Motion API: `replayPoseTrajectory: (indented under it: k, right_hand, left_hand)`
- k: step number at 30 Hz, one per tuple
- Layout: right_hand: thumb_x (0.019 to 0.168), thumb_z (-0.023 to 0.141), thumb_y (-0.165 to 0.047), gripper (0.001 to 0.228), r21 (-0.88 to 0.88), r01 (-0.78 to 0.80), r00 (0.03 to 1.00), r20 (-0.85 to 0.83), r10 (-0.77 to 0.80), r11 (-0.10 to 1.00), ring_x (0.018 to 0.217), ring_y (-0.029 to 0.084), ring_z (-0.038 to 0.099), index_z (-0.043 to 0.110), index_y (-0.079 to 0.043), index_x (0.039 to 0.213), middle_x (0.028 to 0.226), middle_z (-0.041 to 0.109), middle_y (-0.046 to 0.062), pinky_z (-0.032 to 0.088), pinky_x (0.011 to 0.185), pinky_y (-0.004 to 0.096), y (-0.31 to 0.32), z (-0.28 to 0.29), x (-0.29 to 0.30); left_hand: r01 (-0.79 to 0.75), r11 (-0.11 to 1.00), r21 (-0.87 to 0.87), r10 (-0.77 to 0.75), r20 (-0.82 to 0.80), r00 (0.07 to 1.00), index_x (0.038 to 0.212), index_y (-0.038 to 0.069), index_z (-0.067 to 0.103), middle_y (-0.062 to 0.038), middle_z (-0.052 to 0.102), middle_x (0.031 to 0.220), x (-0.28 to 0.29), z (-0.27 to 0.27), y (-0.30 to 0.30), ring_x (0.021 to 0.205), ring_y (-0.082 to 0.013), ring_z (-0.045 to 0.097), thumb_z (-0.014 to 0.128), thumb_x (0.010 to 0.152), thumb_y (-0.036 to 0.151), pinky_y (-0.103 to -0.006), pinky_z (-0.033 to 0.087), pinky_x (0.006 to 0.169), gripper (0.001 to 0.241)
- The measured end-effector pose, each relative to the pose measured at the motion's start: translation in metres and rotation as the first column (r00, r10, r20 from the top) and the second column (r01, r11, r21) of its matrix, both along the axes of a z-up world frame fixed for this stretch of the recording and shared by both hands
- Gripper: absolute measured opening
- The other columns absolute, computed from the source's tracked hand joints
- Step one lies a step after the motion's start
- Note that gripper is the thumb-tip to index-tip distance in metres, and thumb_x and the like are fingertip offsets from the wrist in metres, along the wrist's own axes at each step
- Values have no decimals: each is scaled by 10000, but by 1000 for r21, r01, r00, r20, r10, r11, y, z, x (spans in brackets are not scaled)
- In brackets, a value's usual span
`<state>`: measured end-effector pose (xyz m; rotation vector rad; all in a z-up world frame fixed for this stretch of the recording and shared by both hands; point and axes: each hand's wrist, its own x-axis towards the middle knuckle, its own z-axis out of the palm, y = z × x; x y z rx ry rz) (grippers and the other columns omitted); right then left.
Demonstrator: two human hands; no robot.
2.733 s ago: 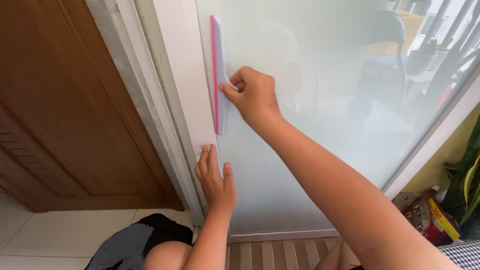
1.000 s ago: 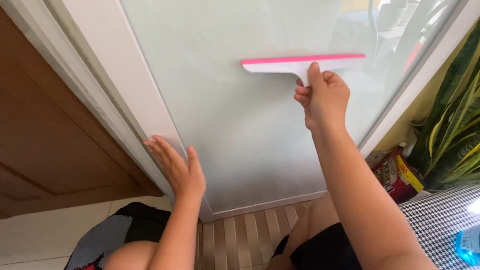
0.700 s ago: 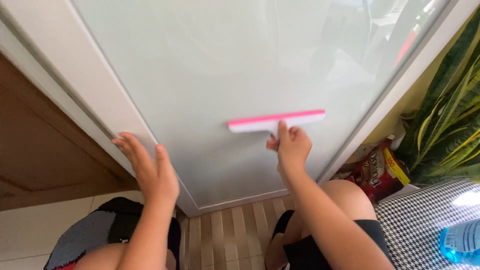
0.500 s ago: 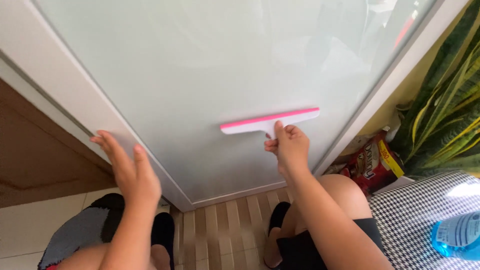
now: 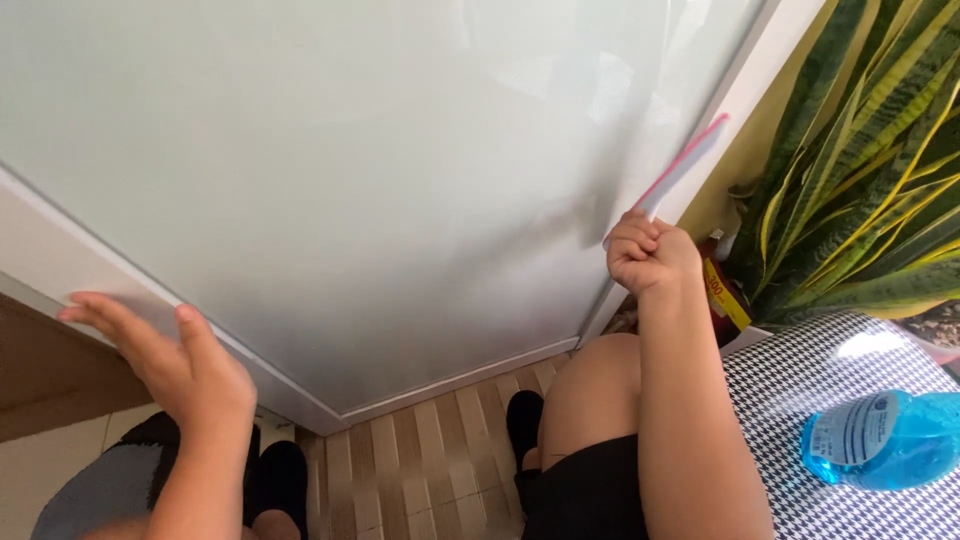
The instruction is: Cleaning a frosted glass door using a spray cleaner and a squeegee
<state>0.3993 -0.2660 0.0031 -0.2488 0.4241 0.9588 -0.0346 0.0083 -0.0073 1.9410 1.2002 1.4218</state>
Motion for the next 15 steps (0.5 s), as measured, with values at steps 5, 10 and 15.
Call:
replayPoseTrajectory:
  k: [5,10,15]
  right_hand:
    - [1006,403,-89,289,-47,27,1000,-4,-28,999,421,7,290,532,-129,751,530,367,-111,136,370,150,6,-10,30]
    - [1099,444,-228,407,-39,74,997,-7,-74,997,410,11,291,467,-153,700,518,353,-109,146,383,158,5,-18,57]
    - [1121,536,-345,524,-188,219,971,-50,-232,957,411,14,290,415,-174,642,537,346,-108,161,353,142,22,1,37]
  left_hand:
    - [15,999,-32,-17,-71,997,1673,128,-146,-104,-257,1699,-2,1,-7,1698,-322,-136,301,1195,544,-527,25,1428,775]
    - [19,999,-47,-25,-135,991,1662,105,-157,-111,-269,1684,-5,-3,-6,1693,-401,-110,317,1160,569,-579,52,1396,831]
    - [47,996,-73,-58,-150,987,1653,147,-180,-75,-290,1677,-8,3,-9,1692,-381,-114,314,1164,532,-572,40,1381,795]
